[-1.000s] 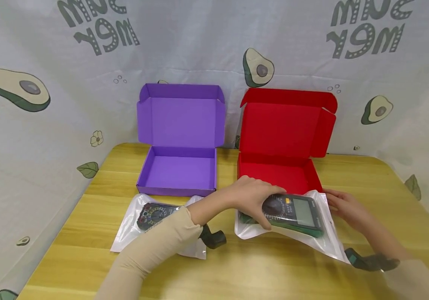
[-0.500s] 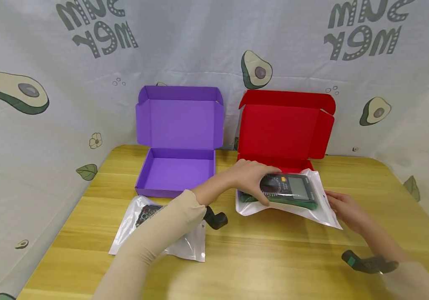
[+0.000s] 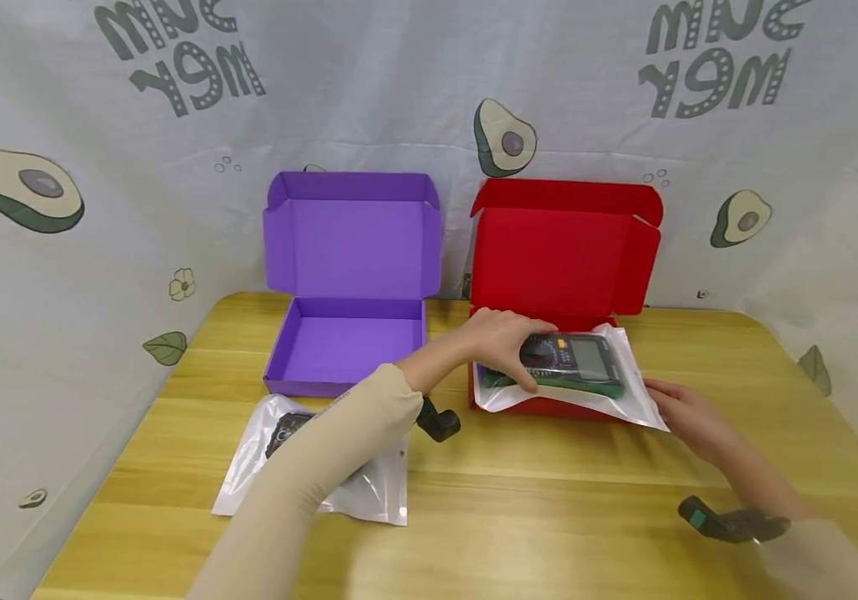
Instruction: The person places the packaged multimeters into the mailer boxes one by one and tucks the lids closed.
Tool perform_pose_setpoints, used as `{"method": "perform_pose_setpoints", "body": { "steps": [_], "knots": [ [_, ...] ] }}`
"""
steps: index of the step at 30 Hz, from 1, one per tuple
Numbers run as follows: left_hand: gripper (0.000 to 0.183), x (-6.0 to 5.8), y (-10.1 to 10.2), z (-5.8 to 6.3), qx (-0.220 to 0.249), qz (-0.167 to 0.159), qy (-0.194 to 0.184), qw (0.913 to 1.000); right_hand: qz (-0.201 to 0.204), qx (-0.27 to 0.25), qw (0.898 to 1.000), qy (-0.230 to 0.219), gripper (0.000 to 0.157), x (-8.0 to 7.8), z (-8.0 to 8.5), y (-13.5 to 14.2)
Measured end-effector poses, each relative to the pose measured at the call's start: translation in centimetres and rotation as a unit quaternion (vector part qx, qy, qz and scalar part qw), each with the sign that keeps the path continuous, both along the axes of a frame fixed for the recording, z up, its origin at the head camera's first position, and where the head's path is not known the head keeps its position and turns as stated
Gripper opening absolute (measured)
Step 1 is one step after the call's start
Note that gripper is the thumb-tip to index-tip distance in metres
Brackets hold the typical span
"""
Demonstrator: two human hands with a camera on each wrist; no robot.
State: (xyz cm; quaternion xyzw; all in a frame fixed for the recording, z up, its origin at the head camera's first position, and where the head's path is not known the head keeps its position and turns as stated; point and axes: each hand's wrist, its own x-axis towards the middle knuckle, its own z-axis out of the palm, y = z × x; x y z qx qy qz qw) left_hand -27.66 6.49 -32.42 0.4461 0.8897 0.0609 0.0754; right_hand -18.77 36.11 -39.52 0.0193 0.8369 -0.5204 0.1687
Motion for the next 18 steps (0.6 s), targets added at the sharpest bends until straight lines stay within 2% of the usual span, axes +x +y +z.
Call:
{"method": "perform_pose_setpoints", "body": {
  "steps": [6, 11, 18],
  "knots": [
    [0.084, -1.6, 0.6, -0.7, 0.004, 0.019, -0.033, 0.9993, 0.005, -0.045, 0.999, 0.005, 0.064, -0.2, -0.1, 0.0],
    [0.084, -2.2, 1.3, -1.1, 0.0, 0.025, -0.054, 0.9982, 0.0, -0.078, 0.997, 0.006, 0.066, -0.1, -0.3, 0.1],
    [0.084, -2.9, 2.0, -1.8, 0.011, 0.025, -0.082, 0.9963, -0.012, -0.074, 0.997, -0.003, 0.066, 0.0, -0.4, 0.3]
  ]
}}
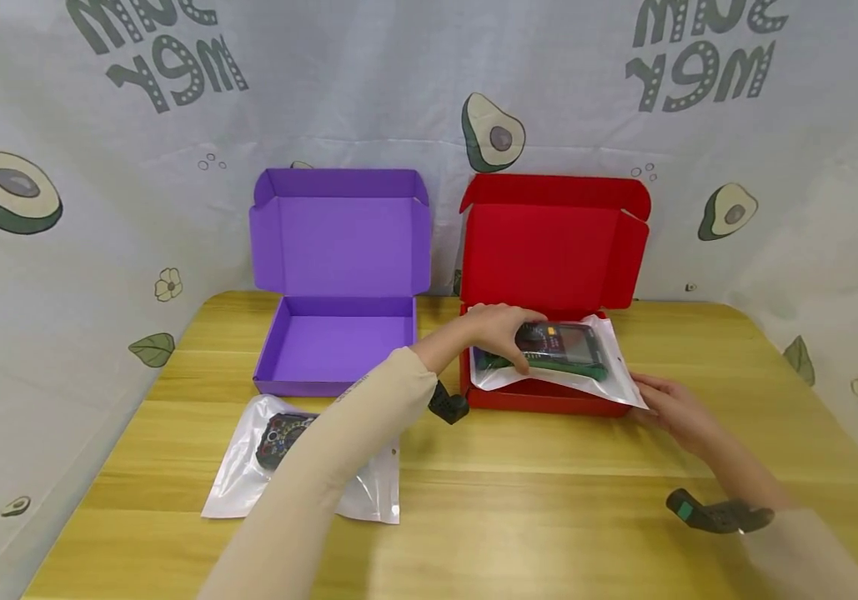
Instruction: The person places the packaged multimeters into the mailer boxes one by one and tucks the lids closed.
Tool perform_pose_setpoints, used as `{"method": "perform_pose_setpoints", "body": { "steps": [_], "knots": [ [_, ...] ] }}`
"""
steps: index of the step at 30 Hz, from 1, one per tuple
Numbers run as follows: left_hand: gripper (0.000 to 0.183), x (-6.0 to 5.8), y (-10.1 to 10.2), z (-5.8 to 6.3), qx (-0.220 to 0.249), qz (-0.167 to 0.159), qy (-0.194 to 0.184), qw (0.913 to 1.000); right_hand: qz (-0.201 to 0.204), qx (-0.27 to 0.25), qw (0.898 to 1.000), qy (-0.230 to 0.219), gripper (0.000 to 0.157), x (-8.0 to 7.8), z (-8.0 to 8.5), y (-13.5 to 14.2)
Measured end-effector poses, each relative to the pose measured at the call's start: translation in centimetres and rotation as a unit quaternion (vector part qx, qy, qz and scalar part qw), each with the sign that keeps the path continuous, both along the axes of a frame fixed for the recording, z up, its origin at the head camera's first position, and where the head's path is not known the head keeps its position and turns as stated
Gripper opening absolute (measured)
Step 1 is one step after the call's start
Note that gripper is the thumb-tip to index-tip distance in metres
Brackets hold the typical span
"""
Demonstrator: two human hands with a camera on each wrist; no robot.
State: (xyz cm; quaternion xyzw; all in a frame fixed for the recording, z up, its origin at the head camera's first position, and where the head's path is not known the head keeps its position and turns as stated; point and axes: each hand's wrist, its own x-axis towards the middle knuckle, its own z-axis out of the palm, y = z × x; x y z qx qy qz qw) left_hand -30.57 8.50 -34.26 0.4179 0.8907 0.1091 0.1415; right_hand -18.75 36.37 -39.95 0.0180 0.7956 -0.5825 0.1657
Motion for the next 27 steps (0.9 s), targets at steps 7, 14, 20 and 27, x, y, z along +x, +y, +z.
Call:
{"method": "perform_pose_setpoints", "body": {
  "steps": [7, 14, 20, 27],
  "knots": [
    [0.085, -0.6, 0.1, -0.7, -0.003, 0.016, -0.003, 0.9999, -0.003, 0.028, 1.0, -0.005, 0.063, 0.0, 0.3, -0.4],
    [0.083, -0.6, 0.4, -1.3, -0.016, 0.018, 0.006, 0.9997, -0.015, 0.01, 1.0, -0.016, 0.063, 0.1, 0.3, -0.6],
    [0.083, -0.8, 0.8, -1.7, -0.021, 0.031, 0.027, 0.9989, -0.026, -0.013, 1.0, -0.009, 0.066, -0.1, 0.2, -0.5],
    [0.078, -0.9, 1.3, -2.5, -0.034, 0.017, 0.043, 0.9983, -0.037, 0.001, 0.999, -0.035, 0.072, 0.1, 0.2, -0.7]
  ]
}}
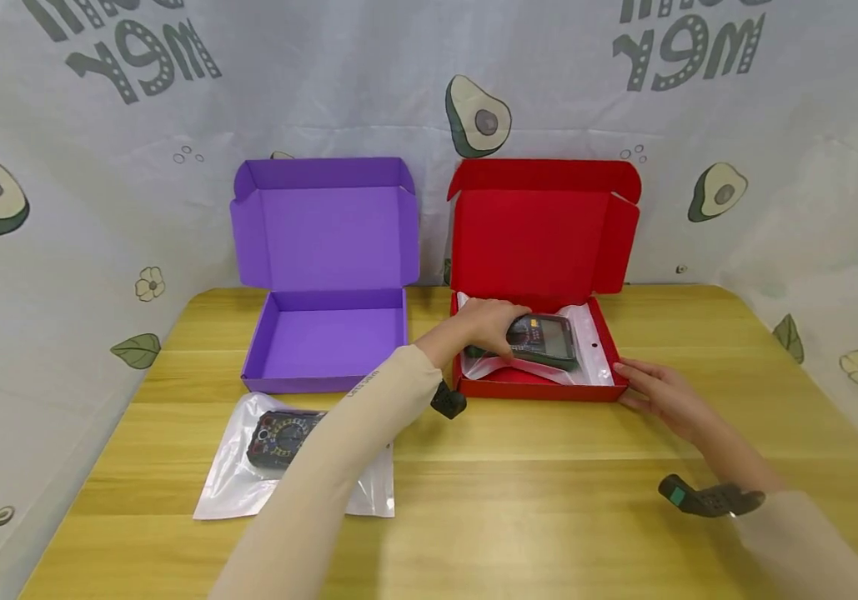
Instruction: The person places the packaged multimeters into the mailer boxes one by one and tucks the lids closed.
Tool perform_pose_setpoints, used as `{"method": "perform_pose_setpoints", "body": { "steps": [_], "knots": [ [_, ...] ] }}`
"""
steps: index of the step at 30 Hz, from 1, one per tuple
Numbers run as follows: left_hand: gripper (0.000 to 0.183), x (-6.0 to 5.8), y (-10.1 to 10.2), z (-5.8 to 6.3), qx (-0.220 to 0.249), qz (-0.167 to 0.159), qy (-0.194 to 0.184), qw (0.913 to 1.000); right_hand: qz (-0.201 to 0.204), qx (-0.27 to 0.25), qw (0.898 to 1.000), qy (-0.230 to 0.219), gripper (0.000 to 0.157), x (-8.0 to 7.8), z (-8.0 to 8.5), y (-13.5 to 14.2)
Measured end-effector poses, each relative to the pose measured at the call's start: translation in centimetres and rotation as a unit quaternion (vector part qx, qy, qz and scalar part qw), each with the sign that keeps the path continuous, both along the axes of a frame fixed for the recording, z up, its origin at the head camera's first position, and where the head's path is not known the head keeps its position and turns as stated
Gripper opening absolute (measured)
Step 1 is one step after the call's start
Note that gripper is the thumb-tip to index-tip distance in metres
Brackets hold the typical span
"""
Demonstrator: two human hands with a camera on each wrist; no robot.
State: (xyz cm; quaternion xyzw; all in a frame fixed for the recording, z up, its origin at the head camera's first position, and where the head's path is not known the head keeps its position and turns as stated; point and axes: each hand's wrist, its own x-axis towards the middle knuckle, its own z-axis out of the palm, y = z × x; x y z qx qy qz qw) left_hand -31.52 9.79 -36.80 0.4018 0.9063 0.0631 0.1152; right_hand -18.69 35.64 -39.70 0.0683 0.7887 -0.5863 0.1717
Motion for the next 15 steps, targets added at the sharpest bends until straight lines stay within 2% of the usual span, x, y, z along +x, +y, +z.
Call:
{"method": "perform_pose_setpoints", "body": {
  "steps": [4, 9, 15],
  "knots": [
    [0.075, -0.1, -0.2, -0.5, -0.004, 0.003, -0.007, 1.0, 0.002, 0.008, 1.0, -0.007, 0.072, 0.0, 0.2, -0.1],
    [0.077, -0.2, -0.4, -1.0, -0.012, 0.015, -0.027, 0.9995, 0.002, -0.009, 1.0, 0.002, 0.07, 0.0, 0.2, -0.2],
    [0.087, -0.1, -0.9, -1.5, -0.028, 0.027, -0.008, 0.9992, 0.004, 0.0, 1.0, 0.002, 0.07, 0.2, 0.2, -0.2]
  ]
}}
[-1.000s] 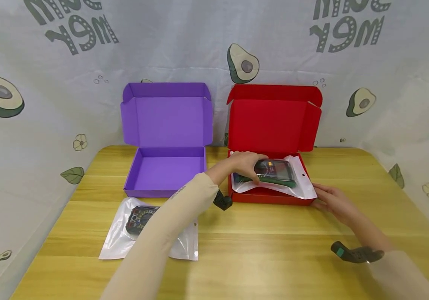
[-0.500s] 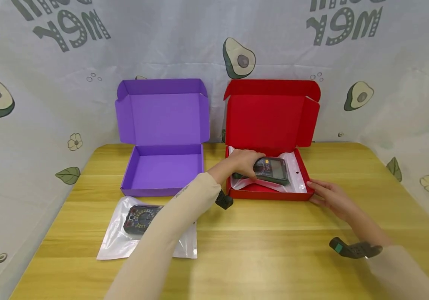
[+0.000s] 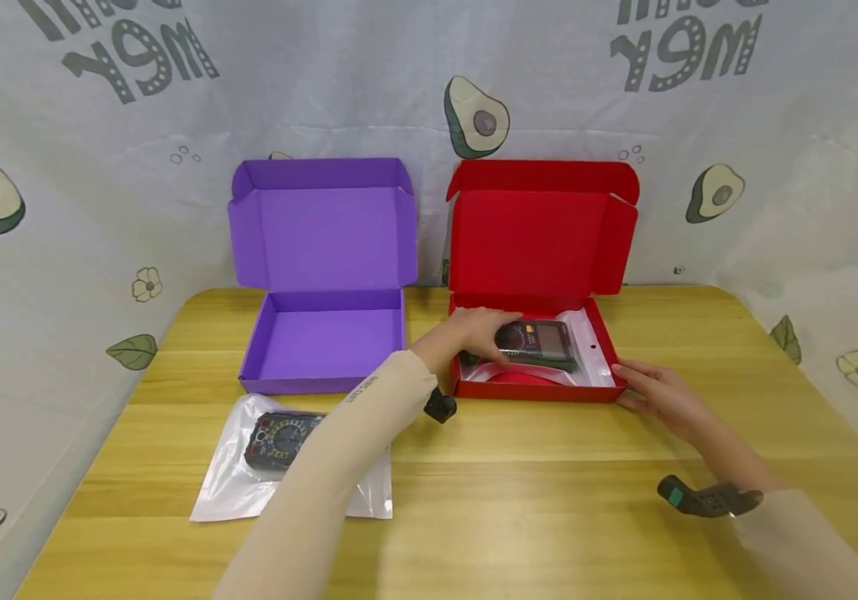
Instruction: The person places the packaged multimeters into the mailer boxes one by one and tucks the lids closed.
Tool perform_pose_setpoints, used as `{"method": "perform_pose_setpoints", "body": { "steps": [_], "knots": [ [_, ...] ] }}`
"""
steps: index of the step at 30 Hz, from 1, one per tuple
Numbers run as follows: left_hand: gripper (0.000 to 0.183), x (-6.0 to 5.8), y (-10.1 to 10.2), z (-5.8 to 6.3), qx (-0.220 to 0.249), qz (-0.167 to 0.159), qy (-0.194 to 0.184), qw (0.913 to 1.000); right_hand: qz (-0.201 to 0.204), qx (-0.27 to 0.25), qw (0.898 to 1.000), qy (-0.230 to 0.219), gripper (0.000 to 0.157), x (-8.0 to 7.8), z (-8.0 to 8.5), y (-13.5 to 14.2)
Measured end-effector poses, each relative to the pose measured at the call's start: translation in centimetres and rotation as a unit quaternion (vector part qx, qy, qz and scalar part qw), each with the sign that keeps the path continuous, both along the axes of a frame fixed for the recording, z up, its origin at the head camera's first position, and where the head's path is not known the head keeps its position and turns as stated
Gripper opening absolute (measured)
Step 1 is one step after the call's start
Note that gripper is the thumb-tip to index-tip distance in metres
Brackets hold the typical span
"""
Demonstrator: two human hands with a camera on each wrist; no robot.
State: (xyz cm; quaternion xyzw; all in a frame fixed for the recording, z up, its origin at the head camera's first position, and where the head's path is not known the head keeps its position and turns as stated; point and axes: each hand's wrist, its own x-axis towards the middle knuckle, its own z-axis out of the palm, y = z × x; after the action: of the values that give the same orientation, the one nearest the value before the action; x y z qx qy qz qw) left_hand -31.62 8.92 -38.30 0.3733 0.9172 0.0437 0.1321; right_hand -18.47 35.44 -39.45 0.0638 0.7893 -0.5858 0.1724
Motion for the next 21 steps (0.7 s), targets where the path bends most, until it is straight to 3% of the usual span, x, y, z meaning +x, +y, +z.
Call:
{"method": "perform_pose_setpoints", "body": {
  "steps": [4, 6, 8, 10, 13, 16, 18, 21],
  "knots": [
    [0.092, 0.3, -1.1, 0.3, 0.015, 0.015, 0.04, 0.999, 0.01, 0.012, 1.0, 0.002, 0.069, 0.1, 0.1, 0.1],
    [0.086, 0.6, -1.7, 0.8, 0.053, 0.048, 0.063, 0.9954, 0.017, 0.019, 1.0, 0.006, 0.068, 0.1, 0.1, 0.3],
    [0.073, 0.7, -2.4, 1.3, 0.116, 0.101, 0.081, 0.9848, 0.026, 0.031, 0.999, 0.016, 0.066, -0.1, 0.2, 0.5],
    [0.058, 0.8, -3.1, 2.0, 0.197, 0.159, 0.091, 0.963, 0.031, 0.048, 0.998, 0.032, 0.065, -0.4, 0.5, 0.6],
    [0.035, 0.7, -4.2, 2.7, 0.334, 0.218, 0.098, 0.9119, 0.024, 0.079, 0.995, 0.062, 0.064, -1.2, 1.5, 0.7],
    [0.024, 0.3, -5.0, 3.1, 0.419, 0.249, 0.117, 0.8657, -0.001, 0.101, 0.991, 0.093, 0.064, -2.3, 2.7, 0.4],
    [0.023, 0.0, -5.3, 3.2, 0.433, 0.268, 0.116, 0.8525, -0.024, 0.111, 0.987, 0.11, 0.065, -3.0, 3.6, 0.1],
    [0.031, -0.2, -5.6, 3.4, 0.426, 0.293, 0.084, 0.852, -0.066, 0.129, 0.98, 0.136, 0.064, -4.0, 4.6, -0.7]
  ]
}}
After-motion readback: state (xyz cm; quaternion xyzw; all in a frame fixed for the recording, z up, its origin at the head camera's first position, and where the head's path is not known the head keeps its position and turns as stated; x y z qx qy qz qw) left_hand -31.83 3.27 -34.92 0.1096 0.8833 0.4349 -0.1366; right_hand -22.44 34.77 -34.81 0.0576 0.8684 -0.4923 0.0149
